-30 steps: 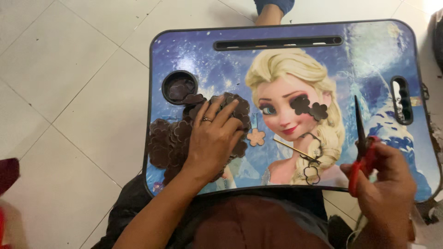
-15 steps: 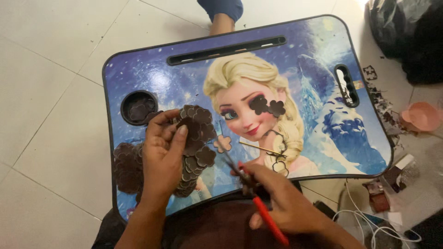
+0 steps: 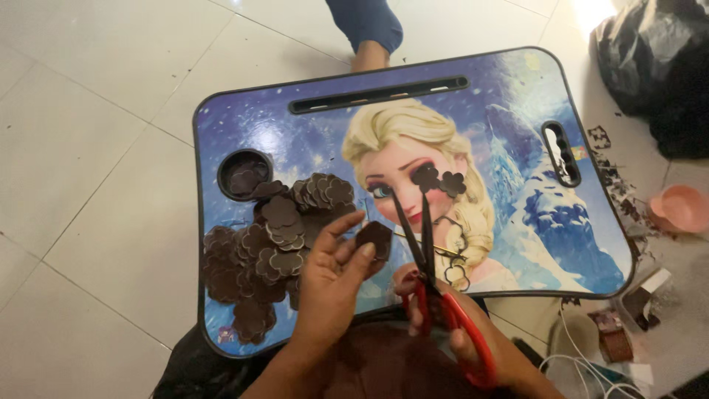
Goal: The person uses red-handled scissors to trim the edges of small dark brown flower-shaped pieces on a lap desk. They pick up pieces from a pile, cut them, and place them back on the desk.
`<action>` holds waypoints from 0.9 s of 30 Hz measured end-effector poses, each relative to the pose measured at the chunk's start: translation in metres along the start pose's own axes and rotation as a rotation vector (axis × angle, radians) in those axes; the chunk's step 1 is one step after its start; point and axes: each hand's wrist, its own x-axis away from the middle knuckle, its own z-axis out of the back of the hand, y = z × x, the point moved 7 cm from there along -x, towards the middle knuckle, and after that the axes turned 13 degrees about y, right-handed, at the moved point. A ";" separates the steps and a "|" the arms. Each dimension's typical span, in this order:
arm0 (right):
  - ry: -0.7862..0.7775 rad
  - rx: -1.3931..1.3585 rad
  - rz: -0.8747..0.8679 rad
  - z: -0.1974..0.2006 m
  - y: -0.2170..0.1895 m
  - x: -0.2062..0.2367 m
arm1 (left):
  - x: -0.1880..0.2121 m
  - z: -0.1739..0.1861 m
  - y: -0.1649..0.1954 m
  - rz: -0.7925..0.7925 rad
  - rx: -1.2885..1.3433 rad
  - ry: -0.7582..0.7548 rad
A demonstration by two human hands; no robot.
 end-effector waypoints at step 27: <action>0.242 0.270 0.003 0.039 0.009 0.009 | 0.018 -0.063 -0.015 0.007 0.092 -0.026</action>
